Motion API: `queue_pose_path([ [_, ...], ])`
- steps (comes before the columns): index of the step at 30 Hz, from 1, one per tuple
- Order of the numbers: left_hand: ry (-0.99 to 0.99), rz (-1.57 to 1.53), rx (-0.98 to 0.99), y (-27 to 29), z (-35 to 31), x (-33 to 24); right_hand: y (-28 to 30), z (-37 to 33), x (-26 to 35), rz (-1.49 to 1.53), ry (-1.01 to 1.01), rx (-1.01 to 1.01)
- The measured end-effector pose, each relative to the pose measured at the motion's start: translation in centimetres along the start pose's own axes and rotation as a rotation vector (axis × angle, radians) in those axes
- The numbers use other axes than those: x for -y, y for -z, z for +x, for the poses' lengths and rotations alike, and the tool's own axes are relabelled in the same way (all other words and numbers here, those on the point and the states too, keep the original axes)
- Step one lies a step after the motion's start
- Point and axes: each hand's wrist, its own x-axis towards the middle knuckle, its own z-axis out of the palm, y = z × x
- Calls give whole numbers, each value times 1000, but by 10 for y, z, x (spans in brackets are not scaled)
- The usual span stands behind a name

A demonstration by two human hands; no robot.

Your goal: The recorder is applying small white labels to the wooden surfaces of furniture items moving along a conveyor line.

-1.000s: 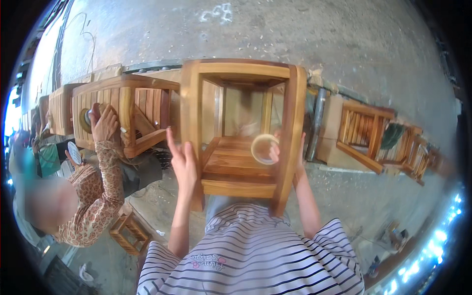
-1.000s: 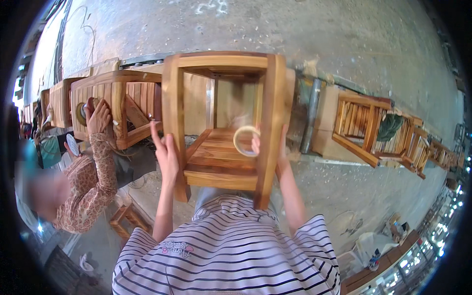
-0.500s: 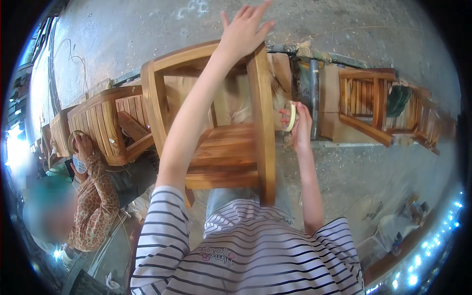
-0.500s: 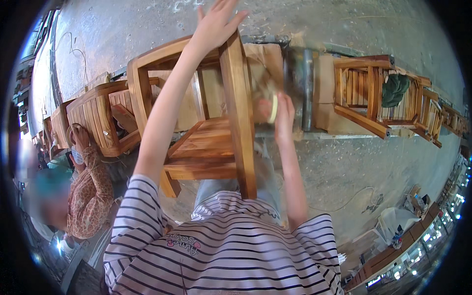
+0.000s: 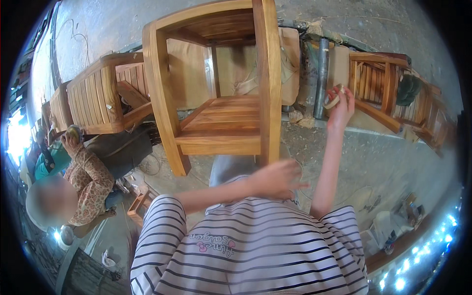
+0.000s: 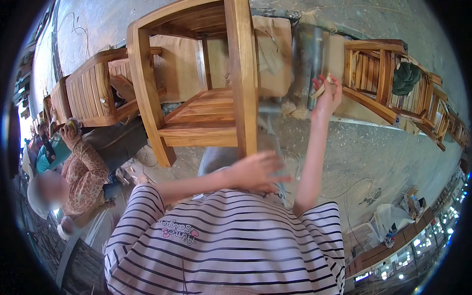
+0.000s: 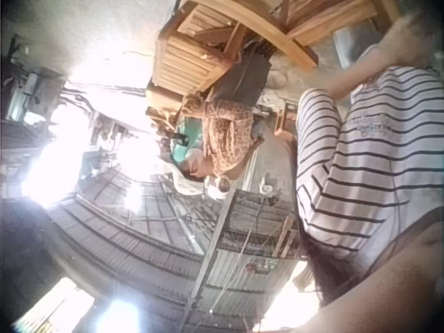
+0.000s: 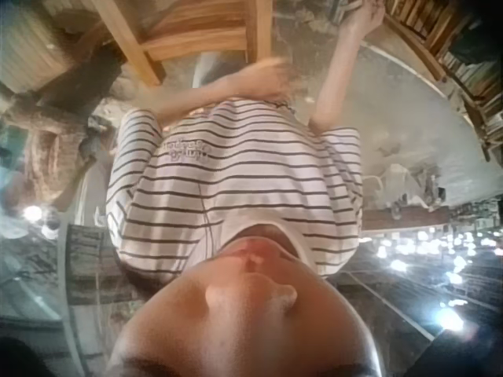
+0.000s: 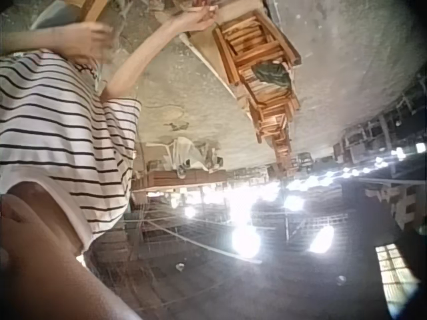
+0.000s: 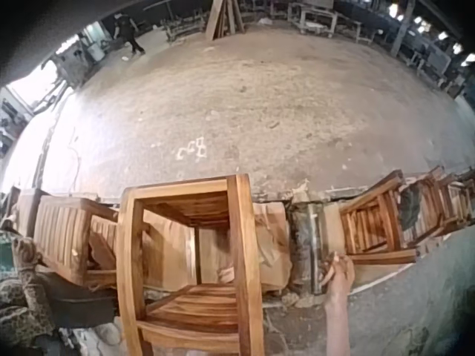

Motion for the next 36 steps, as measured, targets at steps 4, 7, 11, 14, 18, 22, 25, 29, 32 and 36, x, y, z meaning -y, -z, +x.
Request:
queue_pose_path([
  [4, 26, -822, -121, -10, -5, -6, -2, -2, 5, 11, -8, 66],
  [7, 129, -120, -689, 100, 8, 48, -7, -5, 7, -9, 14, 113],
  [11, 283, 479, -900, 157, 31, 132, -20, -14, 10, -22, 23, 198],
  [14, 444, 686, -765, 129, 41, 121, -20, -21, 15, -48, 13, 211],
  [18, 266, 429, -486, 31, 26, 42, -12, -31, 21, -42, 16, 211],
  [22, 80, 26, -392, -55, 4, -30, -6, -45, 31, -58, 24, 231],
  [25, 209, -265, -673, -63, -2, -51, -2, -57, 34, -79, 25, 270],
  [29, 429, -203, -1094, 5, -38, -31, 9, -77, 33, -169, 37, 376],
  [32, 740, -103, -1289, 33, -73, 4, 12, -98, 23, -227, 20, 439],
  [36, 721, -112, -1383, 52, -87, 32, 14, -123, 9, -282, -33, 513],
])
